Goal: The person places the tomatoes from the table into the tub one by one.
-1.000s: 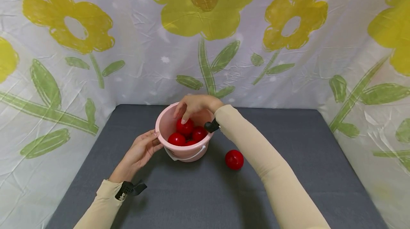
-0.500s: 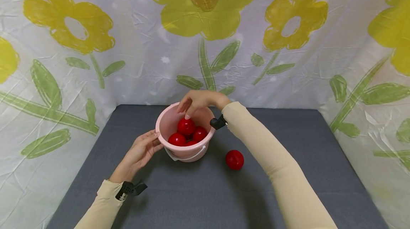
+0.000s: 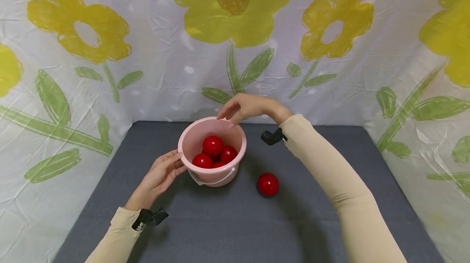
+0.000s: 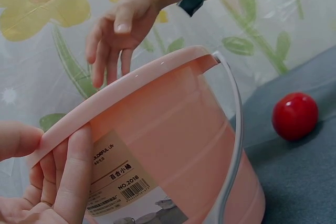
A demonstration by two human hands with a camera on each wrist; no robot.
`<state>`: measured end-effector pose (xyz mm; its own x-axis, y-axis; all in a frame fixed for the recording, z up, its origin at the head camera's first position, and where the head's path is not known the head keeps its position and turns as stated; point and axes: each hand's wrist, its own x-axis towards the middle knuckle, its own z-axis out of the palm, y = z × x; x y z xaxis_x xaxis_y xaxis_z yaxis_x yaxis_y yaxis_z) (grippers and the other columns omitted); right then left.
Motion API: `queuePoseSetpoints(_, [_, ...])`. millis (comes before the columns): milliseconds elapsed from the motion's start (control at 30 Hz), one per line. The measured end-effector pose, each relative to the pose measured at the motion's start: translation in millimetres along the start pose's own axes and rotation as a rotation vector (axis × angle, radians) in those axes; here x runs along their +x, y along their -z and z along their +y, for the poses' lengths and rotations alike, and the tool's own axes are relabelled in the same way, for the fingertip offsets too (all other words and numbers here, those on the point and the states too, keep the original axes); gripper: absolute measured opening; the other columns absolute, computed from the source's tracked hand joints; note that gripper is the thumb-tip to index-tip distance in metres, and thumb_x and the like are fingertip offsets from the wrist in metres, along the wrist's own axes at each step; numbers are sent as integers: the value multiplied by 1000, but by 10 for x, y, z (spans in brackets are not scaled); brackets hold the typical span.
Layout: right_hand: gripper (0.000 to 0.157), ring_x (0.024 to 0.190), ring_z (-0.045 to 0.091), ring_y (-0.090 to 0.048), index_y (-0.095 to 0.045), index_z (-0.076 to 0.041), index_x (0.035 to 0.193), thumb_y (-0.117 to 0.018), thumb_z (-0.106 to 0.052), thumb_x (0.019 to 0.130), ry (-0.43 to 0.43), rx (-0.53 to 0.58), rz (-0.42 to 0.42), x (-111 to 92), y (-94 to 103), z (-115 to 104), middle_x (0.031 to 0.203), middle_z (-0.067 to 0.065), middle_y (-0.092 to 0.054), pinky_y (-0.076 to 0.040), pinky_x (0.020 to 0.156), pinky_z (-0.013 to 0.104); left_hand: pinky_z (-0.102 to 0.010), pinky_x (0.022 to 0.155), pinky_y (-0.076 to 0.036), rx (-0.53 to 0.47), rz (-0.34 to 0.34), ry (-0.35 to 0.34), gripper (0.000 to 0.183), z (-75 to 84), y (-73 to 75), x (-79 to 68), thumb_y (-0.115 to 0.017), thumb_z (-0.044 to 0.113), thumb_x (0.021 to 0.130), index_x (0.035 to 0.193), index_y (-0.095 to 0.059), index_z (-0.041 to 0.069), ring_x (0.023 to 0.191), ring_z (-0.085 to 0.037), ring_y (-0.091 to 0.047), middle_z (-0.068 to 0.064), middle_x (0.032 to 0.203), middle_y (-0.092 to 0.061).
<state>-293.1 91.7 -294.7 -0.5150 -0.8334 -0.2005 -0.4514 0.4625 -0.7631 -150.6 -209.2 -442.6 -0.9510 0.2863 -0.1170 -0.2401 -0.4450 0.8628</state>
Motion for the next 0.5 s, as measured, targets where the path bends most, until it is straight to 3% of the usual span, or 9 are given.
queuePoseSetpoints(300, [49,127,27,-59,-63,-8,131,-78,-12,85,3,38,84,-454,71,158,138,12,-61,-57,98,36,-21,80,-61,2,1,3,22,1,-2,6,-44,6,104,126,-46,2,88,-8,-69,2,102,-67])
queuePoseSetpoints(500, [52,128,26,-59,-63,-11,131,-81,-18,82,-3,60,134,-733,-27,310,139,11,-61,-57,99,37,-21,79,-61,6,4,-2,22,-11,6,14,-43,6,105,126,-45,1,87,-8,-68,1,102,-67])
